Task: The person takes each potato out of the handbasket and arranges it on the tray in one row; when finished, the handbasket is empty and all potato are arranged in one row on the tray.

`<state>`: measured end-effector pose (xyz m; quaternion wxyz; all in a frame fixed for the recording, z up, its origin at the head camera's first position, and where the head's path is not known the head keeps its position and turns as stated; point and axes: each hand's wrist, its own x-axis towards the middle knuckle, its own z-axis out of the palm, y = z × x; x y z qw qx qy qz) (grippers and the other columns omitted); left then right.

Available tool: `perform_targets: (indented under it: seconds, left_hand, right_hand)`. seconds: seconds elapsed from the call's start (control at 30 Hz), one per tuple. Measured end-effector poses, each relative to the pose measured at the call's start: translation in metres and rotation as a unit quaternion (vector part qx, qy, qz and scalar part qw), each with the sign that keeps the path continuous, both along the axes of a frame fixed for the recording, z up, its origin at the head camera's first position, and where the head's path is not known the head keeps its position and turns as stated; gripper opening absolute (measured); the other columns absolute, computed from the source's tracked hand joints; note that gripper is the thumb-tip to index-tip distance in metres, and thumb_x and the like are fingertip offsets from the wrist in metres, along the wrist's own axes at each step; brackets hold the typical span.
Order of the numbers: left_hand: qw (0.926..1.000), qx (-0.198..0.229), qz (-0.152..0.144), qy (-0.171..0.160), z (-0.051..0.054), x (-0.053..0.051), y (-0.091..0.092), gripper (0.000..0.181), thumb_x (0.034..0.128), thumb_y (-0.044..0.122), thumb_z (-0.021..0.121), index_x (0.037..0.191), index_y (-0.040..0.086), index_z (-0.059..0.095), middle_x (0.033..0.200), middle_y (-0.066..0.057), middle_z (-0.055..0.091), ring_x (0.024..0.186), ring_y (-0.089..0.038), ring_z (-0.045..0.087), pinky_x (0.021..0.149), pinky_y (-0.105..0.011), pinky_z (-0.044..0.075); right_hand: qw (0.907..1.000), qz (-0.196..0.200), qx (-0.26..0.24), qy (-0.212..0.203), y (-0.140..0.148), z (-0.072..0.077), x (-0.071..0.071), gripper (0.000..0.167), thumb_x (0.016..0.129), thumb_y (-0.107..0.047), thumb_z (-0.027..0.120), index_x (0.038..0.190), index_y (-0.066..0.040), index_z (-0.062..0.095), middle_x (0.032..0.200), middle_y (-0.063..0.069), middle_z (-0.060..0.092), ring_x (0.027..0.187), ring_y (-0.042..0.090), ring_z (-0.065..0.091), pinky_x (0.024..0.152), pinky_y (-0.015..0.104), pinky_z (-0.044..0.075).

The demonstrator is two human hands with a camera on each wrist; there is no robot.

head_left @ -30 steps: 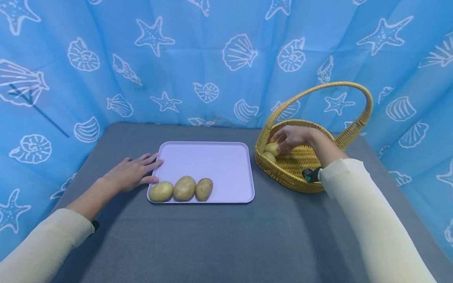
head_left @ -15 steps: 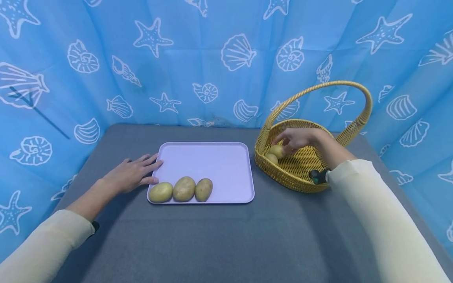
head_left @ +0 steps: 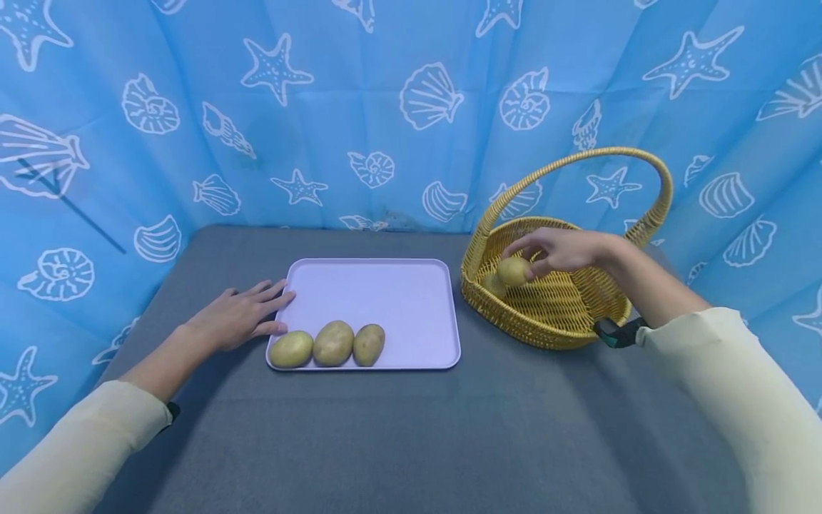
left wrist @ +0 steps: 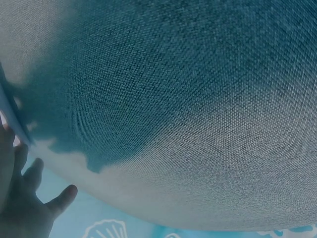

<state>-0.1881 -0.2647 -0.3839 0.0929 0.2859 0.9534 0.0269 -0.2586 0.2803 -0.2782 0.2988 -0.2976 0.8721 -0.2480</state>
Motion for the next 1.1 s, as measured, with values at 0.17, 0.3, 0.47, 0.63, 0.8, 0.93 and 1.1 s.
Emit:
perform_targets:
  seconds: [0.17,0.3,0.47,0.63,0.8,0.93,1.1]
  left_hand:
    - [0.9999,-0.008,0.004,-0.009,0.002,-0.001,0.001,0.071,0.1011,0.052,0.048,0.155,0.009,0.033,0.160,-0.020,0.027,0.145,-0.048,0.025,0.104,-0.076,0.025]
    - [0.9999,-0.005,0.004,-0.008,0.003,-0.002,0.001,0.072,0.1005,0.053,0.049,0.155,0.008,0.034,0.160,-0.020,0.027,0.144,-0.048,0.025,0.104,-0.076,0.025]
    - [1.0000,0.000,0.001,-0.006,0.001,-0.002,0.001,0.073,0.0996,0.052,0.052,0.154,0.007,0.035,0.159,-0.021,0.029,0.144,-0.048,0.026,0.103,-0.077,0.025]
    - [0.9999,-0.004,0.004,-0.009,0.003,-0.001,0.002,0.072,0.1005,0.052,0.050,0.155,0.007,0.034,0.160,-0.021,0.028,0.145,-0.048,0.024,0.103,-0.076,0.025]
    - [0.9999,-0.010,0.004,-0.001,0.003,0.001,0.002,0.071,0.1011,0.051,0.049,0.154,0.007,0.035,0.159,-0.022,0.029,0.144,-0.048,0.026,0.103,-0.076,0.026]
    - [0.9998,-0.018,0.002,0.008,0.003,0.002,0.003,0.070,0.1012,0.051,0.050,0.154,0.007,0.036,0.158,-0.022,0.030,0.143,-0.048,0.027,0.103,-0.076,0.027]
    - [0.9998,-0.017,0.003,0.008,0.001,0.001,0.003,0.070,0.1011,0.051,0.050,0.154,0.007,0.036,0.158,-0.022,0.030,0.143,-0.048,0.028,0.103,-0.076,0.027]
  right_hand:
    - [0.9988,0.042,-0.024,0.013,-0.003,0.010,0.015,0.048,0.093,-0.007,0.065,0.139,-0.001,0.054,0.126,0.012,0.061,0.116,0.029,0.057,0.099,0.050,0.044]
    - [0.9972,0.063,-0.040,-0.011,-0.012,0.016,0.024,0.047,0.095,-0.007,0.064,0.140,-0.003,0.053,0.124,0.009,0.062,0.115,0.027,0.058,0.098,0.045,0.047]
    - [0.9943,0.091,-0.051,-0.021,-0.037,0.017,0.038,0.047,0.094,-0.001,0.062,0.140,-0.005,0.053,0.123,0.006,0.062,0.115,0.024,0.059,0.096,0.041,0.050]
    - [0.9880,0.139,-0.065,-0.017,-0.069,0.008,0.051,0.048,0.093,0.002,0.061,0.139,-0.005,0.054,0.125,0.005,0.061,0.113,0.021,0.060,0.097,0.042,0.050]
    - [0.9840,0.171,-0.048,0.003,-0.099,-0.006,0.058,0.049,0.091,0.002,0.063,0.139,-0.006,0.055,0.121,0.003,0.062,0.106,0.019,0.060,0.093,0.038,0.050]
    - [0.9819,0.186,-0.037,0.003,-0.120,-0.023,0.061,0.049,0.092,0.003,0.061,0.140,-0.003,0.053,0.126,0.007,0.061,0.111,0.022,0.060,0.096,0.036,0.050]
    - [0.9770,0.210,-0.038,-0.002,-0.142,-0.048,0.063,0.049,0.090,0.007,0.059,0.139,-0.001,0.054,0.134,0.010,0.059,0.117,0.021,0.060,0.098,0.032,0.049]
